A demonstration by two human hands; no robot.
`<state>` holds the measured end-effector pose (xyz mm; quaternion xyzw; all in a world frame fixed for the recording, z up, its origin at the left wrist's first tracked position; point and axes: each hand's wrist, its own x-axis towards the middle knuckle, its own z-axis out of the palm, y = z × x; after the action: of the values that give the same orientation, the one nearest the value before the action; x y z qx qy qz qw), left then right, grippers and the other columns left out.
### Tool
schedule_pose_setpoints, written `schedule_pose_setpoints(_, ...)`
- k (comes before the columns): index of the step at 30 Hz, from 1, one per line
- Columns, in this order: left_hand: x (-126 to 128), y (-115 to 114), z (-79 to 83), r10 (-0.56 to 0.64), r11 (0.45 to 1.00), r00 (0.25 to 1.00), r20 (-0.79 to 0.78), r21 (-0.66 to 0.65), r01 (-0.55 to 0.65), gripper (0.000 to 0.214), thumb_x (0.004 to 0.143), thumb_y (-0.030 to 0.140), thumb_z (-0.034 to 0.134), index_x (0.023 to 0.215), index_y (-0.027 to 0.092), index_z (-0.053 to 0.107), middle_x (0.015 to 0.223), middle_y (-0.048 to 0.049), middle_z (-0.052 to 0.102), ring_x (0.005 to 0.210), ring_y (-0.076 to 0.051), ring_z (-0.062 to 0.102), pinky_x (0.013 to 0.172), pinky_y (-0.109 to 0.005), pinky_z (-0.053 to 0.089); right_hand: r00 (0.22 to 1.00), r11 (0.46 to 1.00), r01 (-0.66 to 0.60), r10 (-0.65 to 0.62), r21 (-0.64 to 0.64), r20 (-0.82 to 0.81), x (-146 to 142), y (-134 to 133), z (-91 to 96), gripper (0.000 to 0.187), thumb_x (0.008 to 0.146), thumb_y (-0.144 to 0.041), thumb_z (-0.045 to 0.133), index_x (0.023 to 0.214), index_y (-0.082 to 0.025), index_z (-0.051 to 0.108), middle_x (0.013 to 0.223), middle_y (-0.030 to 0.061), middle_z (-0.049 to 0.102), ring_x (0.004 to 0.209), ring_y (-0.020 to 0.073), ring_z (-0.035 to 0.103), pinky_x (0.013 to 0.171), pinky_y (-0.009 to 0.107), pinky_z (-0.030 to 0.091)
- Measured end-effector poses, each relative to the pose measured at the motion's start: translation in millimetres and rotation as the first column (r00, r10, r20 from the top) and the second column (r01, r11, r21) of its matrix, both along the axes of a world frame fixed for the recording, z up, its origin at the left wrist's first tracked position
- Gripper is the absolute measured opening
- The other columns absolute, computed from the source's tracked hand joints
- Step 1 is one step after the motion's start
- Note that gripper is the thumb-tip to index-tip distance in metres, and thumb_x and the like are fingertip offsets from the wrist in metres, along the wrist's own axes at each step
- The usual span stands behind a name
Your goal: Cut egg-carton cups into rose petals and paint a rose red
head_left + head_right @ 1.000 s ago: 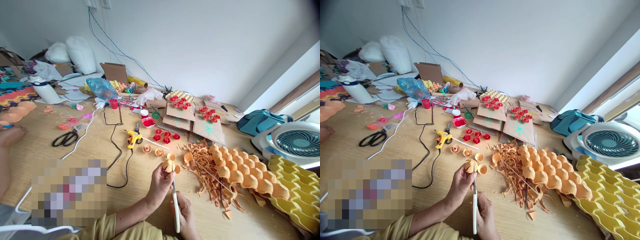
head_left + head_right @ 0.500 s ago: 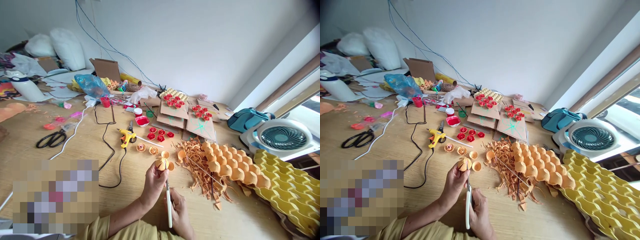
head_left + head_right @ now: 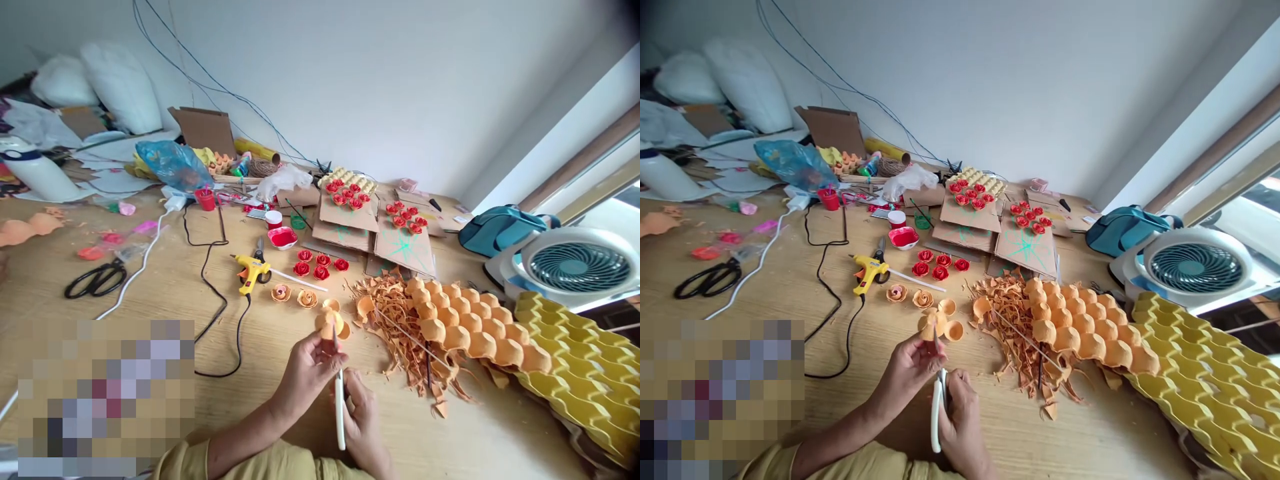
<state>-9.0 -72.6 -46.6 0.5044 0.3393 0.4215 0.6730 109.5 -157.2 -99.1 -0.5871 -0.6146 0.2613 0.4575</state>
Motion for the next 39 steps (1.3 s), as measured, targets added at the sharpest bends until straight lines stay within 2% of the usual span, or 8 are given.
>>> schedule_pose_setpoints(3, -2.5, -4.1, 2.3, -0.044, 0.999, 0.999, -0.029, -0.003, 0.044, 0.026, 0.077, 0.035, 0.076, 0.084, 0.014, 0.063, 0.078, -0.0024, 0.063, 0.067, -0.012, 0.058, 0.062, -0.021, 0.048, 0.998, 1.0, -0.004, 0.003, -0.026, -0.056, 0.4, -0.6, -0.5, 0.024, 0.095, -0.03, 0.048, 0.073, -0.022, 0.044, 0.07, -0.0011, 0.047, 0.067, 0.0163, 0.045, 0.061, 0.027, 0.037)
schedule_pose_setpoints(9, -4.5, -6.3, 3.9, 0.016, 1.0, 0.993, -0.117, 0.027, -0.013, 0.025, 0.082, 0.038, 0.07, 0.083, 0.014, 0.061, 0.074, -0.0009, 0.059, 0.063, -0.011, 0.054, 0.059, -0.021, 0.047, 0.996, 0.994, -0.058, 0.052, -0.096, -0.069, -0.5, 1.0, 3.7, 0.025, 0.092, -0.033, 0.054, 0.071, -0.021, 0.046, 0.071, 0.0009, 0.054, 0.069, 0.0175, 0.047, 0.062, 0.028, 0.039)
schedule_pose_setpoints(15, -6.5, -12.4, 4.3, 0.024, 0.999, 0.979, -0.203, 0.033, -0.017, 0.025, 0.086, 0.039, 0.065, 0.086, 0.014, 0.061, 0.074, -0.0024, 0.06, 0.063, -0.012, 0.058, 0.058, -0.022, 0.048, 0.996, 0.997, -0.079, 0.078, -0.01, -0.04, -1.4, -2.1, 0.7, 0.024, 0.096, -0.027, 0.046, 0.073, -0.022, 0.043, 0.07, 0.0002, 0.052, 0.068, 0.0164, 0.047, 0.062, 0.028, 0.039)
schedule_pose_setpoints(24, -4.5, -15.3, 12.0, 0.004, 0.999, 0.97, -0.242, -0.043, -0.014, 0.023, 0.086, 0.037, 0.065, 0.085, 0.016, 0.059, 0.077, -0.001, 0.061, 0.065, -0.012, 0.062, 0.06, -0.021, 0.05, 0.998, 0.998, -0.061, 0.061, 0.016, 0.001, -0.5, -4.0, 10.6, 0.023, 0.091, -0.021, 0.05, 0.072, -0.023, 0.038, 0.068, -0.0011, 0.045, 0.065, 0.0166, 0.044, 0.062, 0.03, 0.035)
schedule_pose_setpoints(28, -4.8, -14.3, 14.2, 0.011, 0.998, 0.96, -0.279, -0.053, -0.027, 0.026, 0.087, 0.04, 0.064, 0.081, 0.016, 0.055, 0.072, 0.0004, 0.058, 0.062, -0.012, 0.06, 0.057, -0.021, 0.049, 0.998, 0.997, -0.068, 0.068, 0.047, -0.005, -1.6, -1.9, 11.6, 0.027, 0.09, -0.02, 0.051, 0.069, -0.023, 0.034, 0.063, -0.0041, 0.038, 0.061, 0.0149, 0.04, 0.064, 0.03, 0.035)
schedule_pose_setpoints(32, -4.6, -11.4, 14.0, 0.014, 0.999, 0.964, -0.266, -0.044, -0.027, 0.027, 0.087, 0.041, 0.063, 0.078, 0.017, 0.053, 0.069, 0.0021, 0.054, 0.061, -0.011, 0.054, 0.055, -0.02, 0.046, 0.996, 0.997, -0.072, 0.07, -0.039, -0.055, -0.7, -1.9, 11.3, 0.026, 0.091, -0.023, 0.05, 0.069, -0.023, 0.037, 0.064, -0.0026, 0.043, 0.062, 0.0149, 0.042, 0.063, 0.029, 0.036)
schedule_pose_setpoints(35, -7.5, -8.2, 13.7, -0.026, 1.0, 0.975, -0.22, -0.019, 0.022, 0.026, 0.085, 0.041, 0.066, 0.081, 0.017, 0.056, 0.075, 0.0, 0.058, 0.067, -0.012, 0.057, 0.062, -0.021, 0.049, 0.988, 0.985, -0.105, 0.088, -0.134, -0.124, 2.2, -4.1, 12.1, 0.022, 0.091, -0.029, 0.052, 0.072, -0.022, 0.045, 0.069, 0.0, 0.051, 0.068, 0.0167, 0.048, 0.063, 0.029, 0.038)
schedule_pose_setpoints(39, -20.6, -1.4, 10.1, 0.028, 0.998, 0.973, -0.231, 0.053, -0.016, 0.031, 0.087, 0.04, 0.064, 0.107, 0.016, 0.059, 0.1, -0.0091, 0.066, 0.097, -0.02, 0.064, 0.081, -0.029, 0.054, 0.976, 0.983, -0.095, 0.061, -0.156, -0.207, 6.7, -7.6, 10.7, 0.025, 0.095, -0.037, 0.048, 0.076, -0.022, 0.051, 0.07, 0.0002, 0.052, 0.07, 0.018, 0.05, 0.062, 0.029, 0.038)
